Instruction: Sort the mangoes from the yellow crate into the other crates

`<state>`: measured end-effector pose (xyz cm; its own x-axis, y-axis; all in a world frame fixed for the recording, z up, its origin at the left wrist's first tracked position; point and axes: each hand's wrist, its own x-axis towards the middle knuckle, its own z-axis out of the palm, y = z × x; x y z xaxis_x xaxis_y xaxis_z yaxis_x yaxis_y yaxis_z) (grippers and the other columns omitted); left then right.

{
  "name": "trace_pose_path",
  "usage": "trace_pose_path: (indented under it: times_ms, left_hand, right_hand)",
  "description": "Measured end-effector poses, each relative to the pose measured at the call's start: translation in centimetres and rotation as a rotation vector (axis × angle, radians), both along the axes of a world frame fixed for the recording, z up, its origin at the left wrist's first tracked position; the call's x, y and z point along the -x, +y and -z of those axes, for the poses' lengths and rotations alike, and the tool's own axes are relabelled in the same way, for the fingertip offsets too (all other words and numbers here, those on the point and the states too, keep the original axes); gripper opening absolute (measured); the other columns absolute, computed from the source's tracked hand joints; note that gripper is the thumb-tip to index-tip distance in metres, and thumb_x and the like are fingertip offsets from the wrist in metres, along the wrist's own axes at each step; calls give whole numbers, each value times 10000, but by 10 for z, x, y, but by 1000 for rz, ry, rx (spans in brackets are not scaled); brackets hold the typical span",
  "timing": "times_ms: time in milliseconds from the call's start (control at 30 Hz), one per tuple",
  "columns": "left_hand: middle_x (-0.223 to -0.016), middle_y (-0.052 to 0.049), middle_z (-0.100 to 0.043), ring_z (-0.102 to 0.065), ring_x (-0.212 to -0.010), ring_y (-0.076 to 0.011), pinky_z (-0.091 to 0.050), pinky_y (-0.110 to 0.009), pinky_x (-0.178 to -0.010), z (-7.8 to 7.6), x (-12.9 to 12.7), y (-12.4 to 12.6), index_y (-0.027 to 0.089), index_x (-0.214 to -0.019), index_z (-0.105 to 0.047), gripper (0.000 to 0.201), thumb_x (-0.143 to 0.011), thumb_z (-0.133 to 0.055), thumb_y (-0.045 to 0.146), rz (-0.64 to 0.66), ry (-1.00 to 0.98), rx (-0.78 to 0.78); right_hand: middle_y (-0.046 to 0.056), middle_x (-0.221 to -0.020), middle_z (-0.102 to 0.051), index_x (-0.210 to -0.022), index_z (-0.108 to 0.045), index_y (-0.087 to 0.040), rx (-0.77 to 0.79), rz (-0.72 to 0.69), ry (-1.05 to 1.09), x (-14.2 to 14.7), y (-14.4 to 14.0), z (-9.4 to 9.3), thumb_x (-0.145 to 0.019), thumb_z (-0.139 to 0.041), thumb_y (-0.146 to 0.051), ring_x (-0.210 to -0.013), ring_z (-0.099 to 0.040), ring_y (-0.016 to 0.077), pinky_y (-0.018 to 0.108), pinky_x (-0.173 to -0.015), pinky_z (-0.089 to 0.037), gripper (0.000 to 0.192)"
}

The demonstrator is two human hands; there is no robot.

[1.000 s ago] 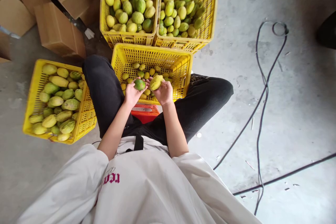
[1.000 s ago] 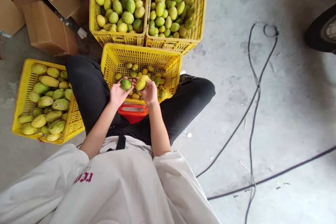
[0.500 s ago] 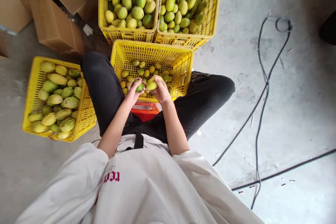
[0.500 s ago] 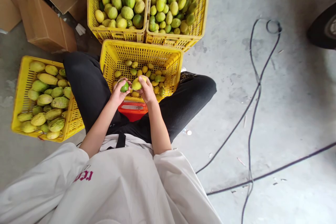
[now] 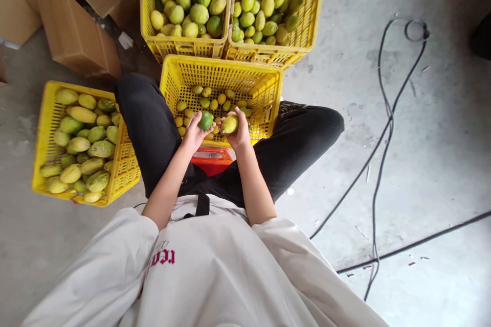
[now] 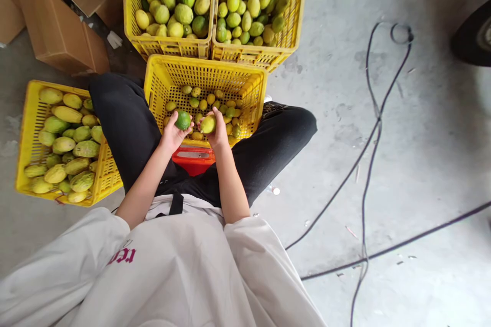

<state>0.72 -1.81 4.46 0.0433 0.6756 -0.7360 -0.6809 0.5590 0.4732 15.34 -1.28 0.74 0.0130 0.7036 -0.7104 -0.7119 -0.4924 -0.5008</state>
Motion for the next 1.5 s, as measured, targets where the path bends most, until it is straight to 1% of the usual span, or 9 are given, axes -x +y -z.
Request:
trace_pose_path:
  times_ms: [133,367,600,733,900,1067,1200,1367,1500]
  left_hand:
    - [-809,57,-698,-691,-602,-85,-477,-171,-564,-1,-1,-2,244,-936,-576,243,-958,-811,187,-5,33,-35]
    - [-777,10,-709,-645,-586,-89,-439,-183,-518,4,-1,-4,216,-919,-678,107,-1013,-729,214,132,29,-107]
    - [-1033,-97,-827,-842,-1196,-271,-701,-382,-1032,6,3,0,212,-1176,-749,278,-1093,-504,312,-106,-74,-57]
    - [-1089,-97,-832,-824,-1256,-261,-691,-373,-1057,4,3,2,208,-1190,-725,265,-1123,-480,285,-181,-85,-46]
    - [-905,4,-758,-818,-864,-151,-645,-230,-798,8,4,0,236,-984,-651,101,-1071,-700,248,-161,-25,-31]
    - [-908,12,-781,-722,-688,-90,-518,-164,-603,8,3,-3,239,-934,-650,141,-1006,-762,194,-39,-4,-96]
    - [-861,13,-765,-694,-654,-90,-504,-181,-594,8,0,-2,229,-998,-720,102,-979,-819,247,104,41,-97]
    - [-822,-1,-739,-721,-685,-130,-554,-221,-637,10,-1,-1,236,-1008,-712,168,-1017,-774,391,102,44,-27]
    - [-1009,-78,-815,-832,-1015,-248,-684,-351,-889,5,1,-2,240,-1190,-749,269,-1041,-615,420,34,-36,-45]
  right_hand:
    - [-13,-739,-719,-802,-560,-258,-36,-43,49,2,-2,0,-990,-811,-511,-667,-761,187,314,-684,-697,403]
    - [-26,-610,-604,-757,-534,-273,21,-182,64,6,-3,-1,-988,-824,-614,-584,-688,201,324,-601,-653,504]
    - [33,-909,-807,-994,-692,-270,-61,-40,160,-2,0,4,-956,-765,-462,-1037,-830,293,445,-915,-738,209]
    - [43,-1014,-831,-1080,-701,-277,-126,-65,137,-3,-1,7,-903,-799,-372,-1206,-808,306,465,-1021,-725,224]
    - [-8,-921,-758,-1069,-673,-303,-163,-67,52,-4,-7,3,-891,-894,-401,-1094,-798,253,386,-932,-723,301]
    - [-30,-967,-756,-1056,-635,-295,-177,-139,35,-2,-8,-1,-804,-993,-354,-820,-716,164,241,-630,-601,442]
    - [-53,-894,-730,-1063,-629,-295,-212,-221,11,1,-10,-3,-730,-1054,-351,-704,-656,135,199,-510,-487,542]
    - [-62,-866,-724,-1078,-639,-306,-170,-199,-32,2,-9,-6,-849,-997,-459,-681,-680,139,211,-503,-496,451]
    - [-19,-848,-748,-1037,-638,-286,-77,-153,0,2,-3,-5,-972,-827,-597,-824,-789,210,259,-594,-599,370]
